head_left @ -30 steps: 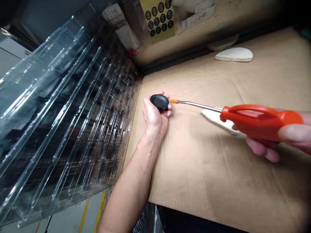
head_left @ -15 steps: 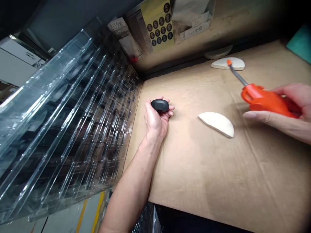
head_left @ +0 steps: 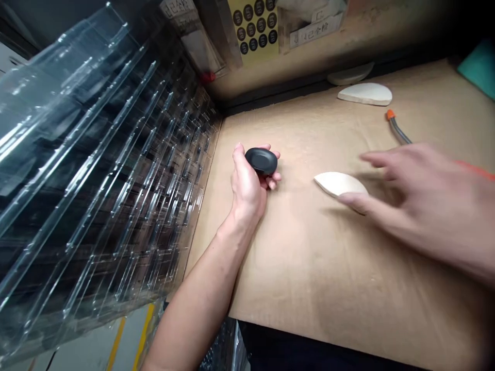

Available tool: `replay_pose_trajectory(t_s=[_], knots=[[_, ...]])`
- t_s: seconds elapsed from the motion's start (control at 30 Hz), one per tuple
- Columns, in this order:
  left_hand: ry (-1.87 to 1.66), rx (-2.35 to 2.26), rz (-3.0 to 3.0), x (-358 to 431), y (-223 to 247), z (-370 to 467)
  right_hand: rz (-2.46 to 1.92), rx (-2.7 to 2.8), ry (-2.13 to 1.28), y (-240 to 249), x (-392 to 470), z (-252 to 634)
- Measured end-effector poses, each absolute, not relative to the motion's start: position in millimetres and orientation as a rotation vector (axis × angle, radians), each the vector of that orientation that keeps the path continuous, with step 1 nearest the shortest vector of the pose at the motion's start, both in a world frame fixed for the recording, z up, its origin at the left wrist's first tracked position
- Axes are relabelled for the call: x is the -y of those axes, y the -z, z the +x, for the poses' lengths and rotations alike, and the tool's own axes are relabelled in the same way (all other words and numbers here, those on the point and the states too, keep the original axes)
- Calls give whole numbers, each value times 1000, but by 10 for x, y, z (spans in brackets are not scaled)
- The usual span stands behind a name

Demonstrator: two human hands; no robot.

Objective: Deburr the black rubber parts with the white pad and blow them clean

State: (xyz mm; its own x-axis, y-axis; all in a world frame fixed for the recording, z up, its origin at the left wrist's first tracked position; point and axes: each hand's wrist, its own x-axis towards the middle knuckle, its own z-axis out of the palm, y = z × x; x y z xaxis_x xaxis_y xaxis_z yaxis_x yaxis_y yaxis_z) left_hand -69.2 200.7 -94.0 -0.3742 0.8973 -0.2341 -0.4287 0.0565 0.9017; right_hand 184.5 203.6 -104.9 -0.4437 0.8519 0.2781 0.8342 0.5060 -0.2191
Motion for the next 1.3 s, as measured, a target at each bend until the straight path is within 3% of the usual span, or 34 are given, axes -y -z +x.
replay_pose_trajectory(t_s=[0.2, 0.5, 0.87, 1.07, 1.3], knots=[[-1423, -1185, 514, -1931, 908, -538, -1275, 2542, 10, 1106, -1955, 1559], [-1306, -1199, 506, -1836, 875, -376, -1103, 2221, -488, 1029, -1895, 1442], [-1305, -1237, 477, -1814, 879, -317, -901, 2317, -530, 1004, -1811, 1384], [-1297, -1248, 461, -1812, 887, -300, -1138, 2359, -304, 1059, -1850, 1384], [-1305, -1260, 534, -1798, 899, -293, -971, 2354, -430, 1012, -1835, 1371]])
